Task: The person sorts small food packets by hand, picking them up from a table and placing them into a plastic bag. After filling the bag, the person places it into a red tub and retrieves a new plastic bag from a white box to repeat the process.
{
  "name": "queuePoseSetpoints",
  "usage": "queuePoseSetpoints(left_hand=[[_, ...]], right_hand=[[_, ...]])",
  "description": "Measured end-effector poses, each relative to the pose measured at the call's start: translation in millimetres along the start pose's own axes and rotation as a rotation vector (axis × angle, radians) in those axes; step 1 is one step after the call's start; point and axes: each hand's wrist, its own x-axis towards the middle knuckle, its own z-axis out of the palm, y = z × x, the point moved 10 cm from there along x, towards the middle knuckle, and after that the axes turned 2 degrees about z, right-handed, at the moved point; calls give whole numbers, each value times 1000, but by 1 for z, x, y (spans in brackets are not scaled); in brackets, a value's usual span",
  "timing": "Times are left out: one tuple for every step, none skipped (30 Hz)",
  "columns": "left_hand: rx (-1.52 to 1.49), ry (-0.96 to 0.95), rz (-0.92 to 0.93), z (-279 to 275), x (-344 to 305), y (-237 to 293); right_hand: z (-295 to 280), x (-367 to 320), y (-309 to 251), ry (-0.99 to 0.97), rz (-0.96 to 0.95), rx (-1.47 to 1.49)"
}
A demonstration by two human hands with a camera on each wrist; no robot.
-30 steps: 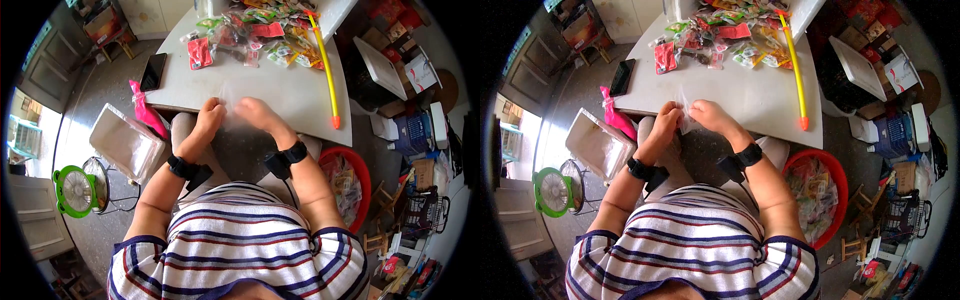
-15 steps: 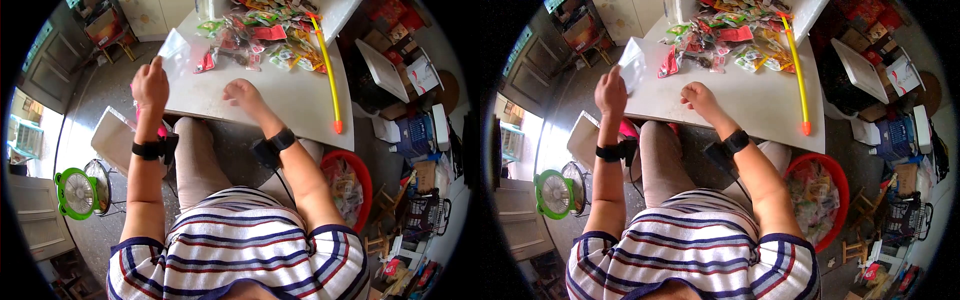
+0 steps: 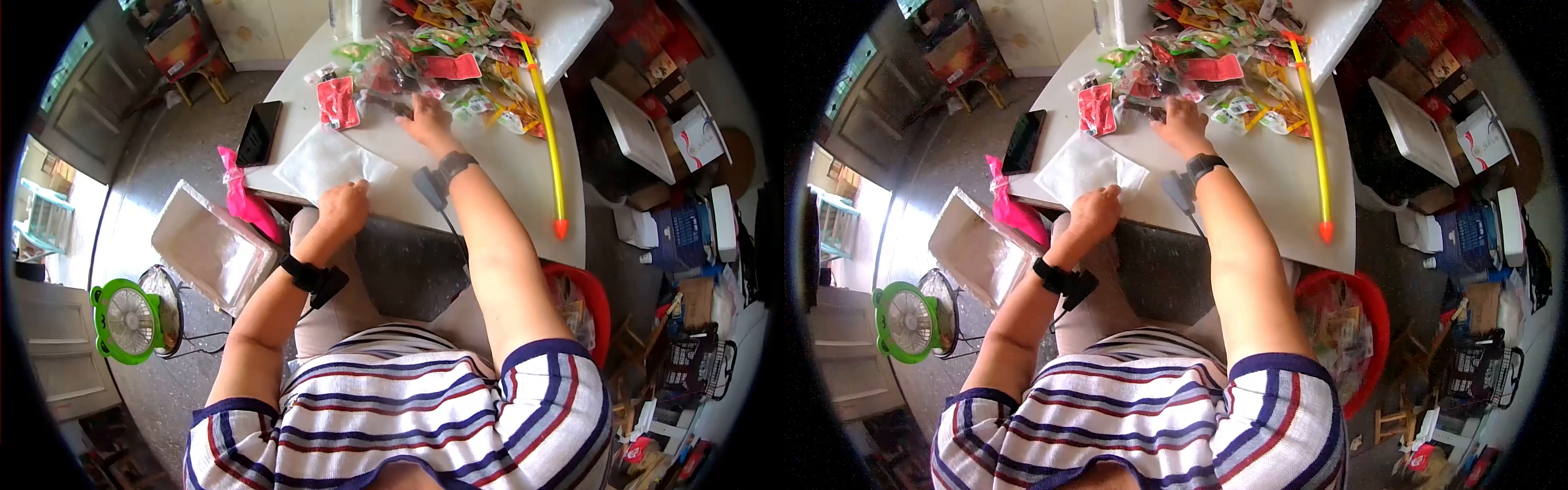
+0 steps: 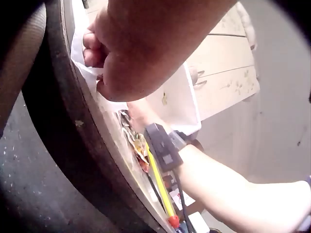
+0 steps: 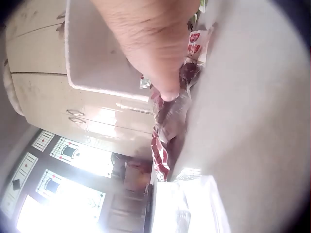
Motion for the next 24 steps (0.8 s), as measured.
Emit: queuePoseSetpoints(left_hand=[[13, -10, -8, 1, 1, 0], [25, -22, -13, 3, 2, -1], [37, -37, -17, 5, 3, -2], [35, -28, -21, 5, 3, -2], [30, -20, -26, 5, 2, -2], [23, -11, -33, 5, 2, -3], [60, -20, -12, 12, 3, -4], [96, -28, 11, 22, 6, -8], [133, -35, 37, 28, 7, -7], [97, -28, 8, 23, 6, -6], [61, -21, -23, 14, 5, -5], [24, -14, -54, 8, 2, -4], [16, -7, -60, 5, 2, -4], [8, 0, -66, 2, 1, -3], [0, 5, -71, 2, 1, -3], [-22, 25, -64, 0, 0, -1], [-42, 46, -57, -2, 0, 1], [-61, 68, -50, -4, 1, 3], [-58, 51, -44, -3, 2, 5], [-56, 35, -39, -2, 4, 8], [-53, 18, -33, 0, 6, 12], [-72, 33, -28, 1, 8, 14], [-92, 48, -24, 5, 10, 15], [-111, 62, -20, 6, 11, 18]], right_hand=[[10, 1, -1, -103, 14, -51], [19, -3, -1, -206, 32, -103], [27, -10, 0, -311, 52, -155], [20, -15, -3, -207, -4, -98], [19, -19, -2, -199, -23, -92], [15, -24, -2, -193, -44, -86], [12, -30, -1, -189, -62, -82], [8, -38, 0, -186, -76, -109], [0, -49, -2, -181, -89, -137], [-9, -59, -4, -175, -103, -164], [-16, -68, -1, -186, -88, -172], [-22, -79, 3, -198, -75, -180], [-31, -91, 4, -210, -60, -186], [-46, -102, 2, -178, -54, -158], [-56, -112, 4, -168, -32, -138], [-65, -120, 8, -158, -10, -118], [-72, -128, 14, -146, 13, -97], [-83, -135, 19, -93, 26, -18], [-95, -140, 27, -37, 37, 60], [-106, -145, 34, 20, 48, 139], [-114, -147, 46, 82, 98, 253], [-119, -149, 60, 145, 148, 366], [-122, -151, 75, 208, 196, 480], [-116, -152, 87, 196, 245, 530]])
